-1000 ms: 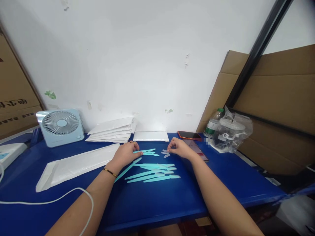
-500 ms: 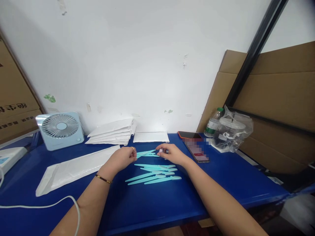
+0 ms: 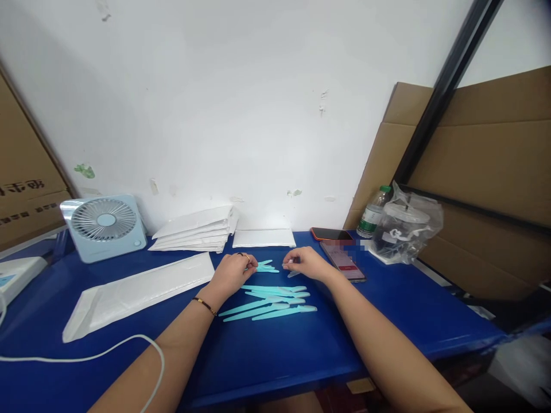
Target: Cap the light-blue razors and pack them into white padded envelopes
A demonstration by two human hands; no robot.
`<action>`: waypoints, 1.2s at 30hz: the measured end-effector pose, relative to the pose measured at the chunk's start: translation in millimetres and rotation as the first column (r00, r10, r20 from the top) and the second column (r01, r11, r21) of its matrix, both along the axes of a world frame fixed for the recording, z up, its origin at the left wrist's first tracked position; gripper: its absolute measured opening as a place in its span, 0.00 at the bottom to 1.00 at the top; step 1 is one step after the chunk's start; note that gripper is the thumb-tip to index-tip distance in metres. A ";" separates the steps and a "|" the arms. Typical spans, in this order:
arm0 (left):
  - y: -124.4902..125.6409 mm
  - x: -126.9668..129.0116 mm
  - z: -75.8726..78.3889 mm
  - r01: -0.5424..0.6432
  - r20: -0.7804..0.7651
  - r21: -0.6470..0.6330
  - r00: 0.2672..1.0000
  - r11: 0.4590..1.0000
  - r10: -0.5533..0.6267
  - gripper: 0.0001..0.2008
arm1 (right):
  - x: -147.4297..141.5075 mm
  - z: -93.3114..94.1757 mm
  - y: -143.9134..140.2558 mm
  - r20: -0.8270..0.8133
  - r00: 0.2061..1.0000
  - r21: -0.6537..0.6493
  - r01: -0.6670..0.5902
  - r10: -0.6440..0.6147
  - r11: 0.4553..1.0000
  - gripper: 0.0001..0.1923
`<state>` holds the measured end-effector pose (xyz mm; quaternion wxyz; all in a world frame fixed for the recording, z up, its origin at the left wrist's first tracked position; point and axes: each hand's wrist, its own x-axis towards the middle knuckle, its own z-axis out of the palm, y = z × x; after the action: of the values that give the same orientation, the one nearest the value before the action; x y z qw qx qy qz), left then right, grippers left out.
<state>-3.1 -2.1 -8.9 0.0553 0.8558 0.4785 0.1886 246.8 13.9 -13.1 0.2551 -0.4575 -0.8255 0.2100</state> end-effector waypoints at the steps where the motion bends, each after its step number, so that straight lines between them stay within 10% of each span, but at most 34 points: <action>1: 0.1 -1.7 -0.2 -0.003 0.018 -0.007 1.000 1.000 0.003 0.09 | 3.9 1.7 0.3 0.015 1.000 0.027 0.013 -0.013 1.000 0.11; 14: -13.4 -0.1 6.1 0.116 0.005 -0.250 0.993 0.961 -0.119 0.13 | -7.0 14.2 -20.4 0.131 0.955 -0.132 -0.251 0.267 0.959 0.13; 24: -4.4 -11.8 9.1 -0.122 0.022 -0.098 0.992 0.988 0.125 0.12 | 15.7 24.5 -13.8 0.137 0.990 -0.027 0.018 -0.014 0.999 0.09; 29: -15.0 -3.6 12.4 0.009 0.070 -0.152 0.998 0.988 0.002 0.14 | 18.8 23.4 -17.9 0.233 0.945 -0.250 -0.168 0.228 0.954 0.11; 36: -20.4 6.0 12.1 0.139 0.015 -0.175 0.990 0.975 -0.139 0.14 | -0.9 14.0 -17.2 0.196 0.946 -0.128 -0.238 0.260 0.963 0.07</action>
<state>2.9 -22.5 3.2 0.1442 0.8787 0.4321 0.1426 245.9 -3.3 0.9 0.1135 -0.3819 -0.8872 0.2329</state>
